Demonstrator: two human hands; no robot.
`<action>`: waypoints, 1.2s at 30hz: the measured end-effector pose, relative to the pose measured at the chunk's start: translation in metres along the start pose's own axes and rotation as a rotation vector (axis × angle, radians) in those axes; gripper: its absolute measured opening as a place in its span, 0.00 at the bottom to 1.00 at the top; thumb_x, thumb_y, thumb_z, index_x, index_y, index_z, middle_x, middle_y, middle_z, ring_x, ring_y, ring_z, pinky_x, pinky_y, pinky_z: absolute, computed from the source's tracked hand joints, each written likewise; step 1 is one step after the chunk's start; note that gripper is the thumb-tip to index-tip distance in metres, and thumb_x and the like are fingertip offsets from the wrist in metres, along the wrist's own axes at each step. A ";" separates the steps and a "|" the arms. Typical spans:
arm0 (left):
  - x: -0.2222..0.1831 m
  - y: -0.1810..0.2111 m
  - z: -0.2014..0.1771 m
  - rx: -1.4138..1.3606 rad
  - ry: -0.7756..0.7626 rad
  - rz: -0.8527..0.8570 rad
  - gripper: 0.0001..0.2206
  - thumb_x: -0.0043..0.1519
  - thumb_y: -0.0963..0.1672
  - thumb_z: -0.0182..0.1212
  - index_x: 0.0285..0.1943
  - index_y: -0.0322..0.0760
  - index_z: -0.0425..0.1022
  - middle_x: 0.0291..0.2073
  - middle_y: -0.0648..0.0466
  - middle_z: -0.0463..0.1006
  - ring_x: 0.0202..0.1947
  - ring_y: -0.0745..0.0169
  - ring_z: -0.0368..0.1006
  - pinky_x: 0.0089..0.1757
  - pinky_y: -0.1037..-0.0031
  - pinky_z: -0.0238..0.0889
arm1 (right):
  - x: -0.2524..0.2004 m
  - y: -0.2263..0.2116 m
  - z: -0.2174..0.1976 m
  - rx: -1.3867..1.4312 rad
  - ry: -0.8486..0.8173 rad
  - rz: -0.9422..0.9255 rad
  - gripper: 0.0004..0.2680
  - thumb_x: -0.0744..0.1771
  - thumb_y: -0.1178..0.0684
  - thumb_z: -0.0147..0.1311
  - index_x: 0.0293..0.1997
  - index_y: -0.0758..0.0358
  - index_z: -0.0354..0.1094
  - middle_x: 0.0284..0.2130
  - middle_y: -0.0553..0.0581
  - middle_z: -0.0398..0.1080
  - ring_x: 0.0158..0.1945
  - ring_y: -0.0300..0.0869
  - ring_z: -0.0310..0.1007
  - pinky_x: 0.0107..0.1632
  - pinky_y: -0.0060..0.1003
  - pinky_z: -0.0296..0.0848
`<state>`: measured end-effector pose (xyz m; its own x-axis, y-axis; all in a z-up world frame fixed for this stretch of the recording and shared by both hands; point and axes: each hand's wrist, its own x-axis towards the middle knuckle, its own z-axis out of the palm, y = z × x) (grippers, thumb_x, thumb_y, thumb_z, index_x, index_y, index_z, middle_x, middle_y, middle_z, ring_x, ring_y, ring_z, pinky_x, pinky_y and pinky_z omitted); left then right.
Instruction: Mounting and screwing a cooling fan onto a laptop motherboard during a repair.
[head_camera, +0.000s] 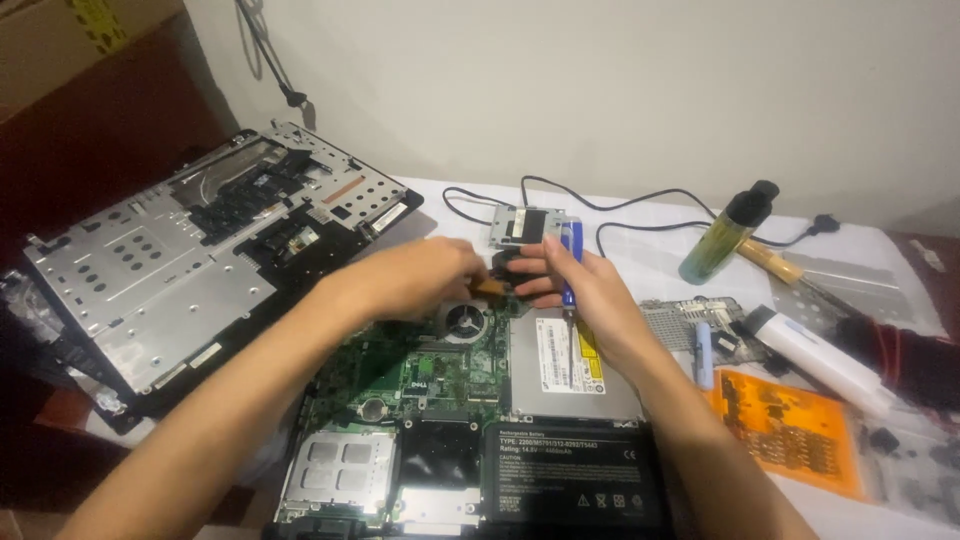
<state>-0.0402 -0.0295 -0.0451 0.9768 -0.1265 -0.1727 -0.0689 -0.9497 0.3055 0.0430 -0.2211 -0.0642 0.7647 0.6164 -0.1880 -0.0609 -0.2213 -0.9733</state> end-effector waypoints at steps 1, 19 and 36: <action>0.002 -0.002 0.004 -0.001 -0.004 -0.001 0.14 0.62 0.41 0.61 0.57 0.39 0.77 0.50 0.48 0.82 0.49 0.53 0.80 0.50 0.63 0.74 | 0.000 0.000 0.000 0.002 0.000 0.003 0.26 0.70 0.34 0.39 0.64 0.69 0.64 0.54 0.67 0.75 0.52 0.50 0.79 0.54 0.39 0.76; -0.008 -0.013 0.051 0.375 0.330 0.046 0.11 0.60 0.41 0.65 0.51 0.46 0.83 0.42 0.52 0.78 0.43 0.56 0.76 0.39 0.67 0.76 | -0.002 0.000 0.000 -0.020 0.003 0.002 0.26 0.69 0.34 0.38 0.64 0.69 0.65 0.53 0.67 0.75 0.49 0.48 0.80 0.51 0.38 0.77; -0.003 -0.029 0.072 0.344 0.362 -0.031 0.15 0.57 0.38 0.67 0.54 0.40 0.80 0.41 0.48 0.76 0.42 0.51 0.78 0.42 0.63 0.76 | -0.001 0.003 0.000 -0.014 -0.008 -0.026 0.27 0.69 0.33 0.37 0.64 0.72 0.63 0.53 0.69 0.75 0.48 0.48 0.81 0.49 0.38 0.77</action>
<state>-0.0559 -0.0220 -0.1207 0.9829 -0.0467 0.1781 -0.0417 -0.9986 -0.0320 0.0423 -0.2223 -0.0668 0.7606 0.6282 -0.1639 -0.0321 -0.2158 -0.9759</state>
